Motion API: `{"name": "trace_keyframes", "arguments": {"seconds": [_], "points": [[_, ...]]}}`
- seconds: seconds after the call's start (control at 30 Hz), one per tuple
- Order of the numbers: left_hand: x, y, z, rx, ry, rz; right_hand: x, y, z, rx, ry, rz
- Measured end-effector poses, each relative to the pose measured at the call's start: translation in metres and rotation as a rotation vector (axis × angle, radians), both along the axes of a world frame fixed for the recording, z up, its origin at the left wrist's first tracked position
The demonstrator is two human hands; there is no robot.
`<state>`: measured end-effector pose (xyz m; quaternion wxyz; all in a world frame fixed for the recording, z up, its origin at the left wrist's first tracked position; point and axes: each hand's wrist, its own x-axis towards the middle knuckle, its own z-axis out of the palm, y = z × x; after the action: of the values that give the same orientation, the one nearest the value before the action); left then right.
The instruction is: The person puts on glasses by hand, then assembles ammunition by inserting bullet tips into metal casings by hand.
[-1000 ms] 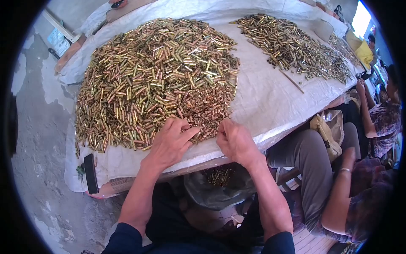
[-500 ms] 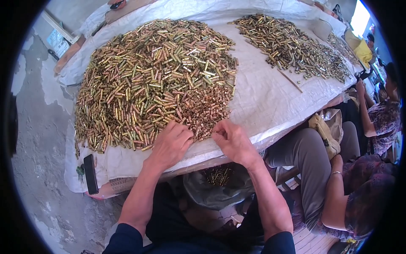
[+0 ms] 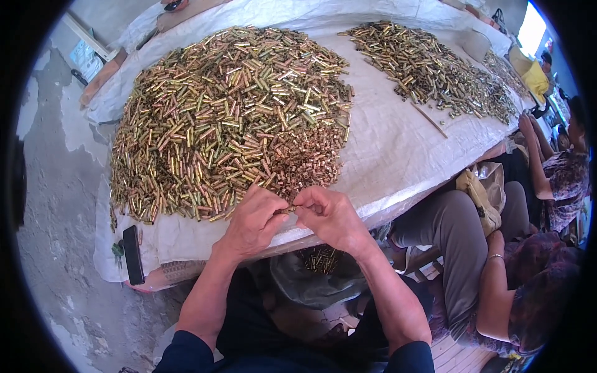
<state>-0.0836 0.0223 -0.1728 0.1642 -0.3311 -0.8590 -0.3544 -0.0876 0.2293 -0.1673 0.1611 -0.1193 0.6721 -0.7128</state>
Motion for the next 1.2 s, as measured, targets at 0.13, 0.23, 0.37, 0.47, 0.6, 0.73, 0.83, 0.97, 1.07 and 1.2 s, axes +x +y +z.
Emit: {"name": "trace_keyframes", "arguments": {"seconds": [0.13,0.23,0.37,0.47,0.6,0.73,0.83,0.97,1.07,1.2], "points": [[0.0,0.002,0.001,0.049,-0.026,0.008,0.0,0.001,-0.001,-0.012,-0.039,0.002],[0.0,0.0,0.001,0.095,-0.039,-0.017,0.001,0.0,-0.001,-0.041,-0.038,0.009],[0.005,0.0,0.004,0.142,-0.158,0.0,0.002,-0.003,0.0,-0.061,-0.009,-0.002],[0.006,0.0,0.004,0.186,-0.24,0.003,0.004,-0.003,-0.002,-0.048,0.018,-0.007],[0.006,0.001,-0.001,0.234,-0.258,-0.016,0.007,-0.003,0.002,-0.002,0.03,-0.015],[0.011,0.005,-0.002,0.301,-0.326,-0.04,0.008,-0.003,-0.007,-0.093,-0.019,0.065],[0.016,0.011,-0.003,0.362,-0.461,-0.078,0.012,0.003,-0.014,-0.119,-0.078,0.117],[0.024,0.019,-0.005,0.368,-0.529,-0.116,0.016,0.013,-0.016,-0.071,-0.115,0.199],[0.028,0.022,-0.002,0.406,-0.667,-0.081,0.02,0.014,-0.014,-0.036,-0.049,0.188],[0.034,0.028,-0.001,0.518,-0.96,-0.051,0.028,0.016,-0.016,-0.001,0.0,0.156]]}}
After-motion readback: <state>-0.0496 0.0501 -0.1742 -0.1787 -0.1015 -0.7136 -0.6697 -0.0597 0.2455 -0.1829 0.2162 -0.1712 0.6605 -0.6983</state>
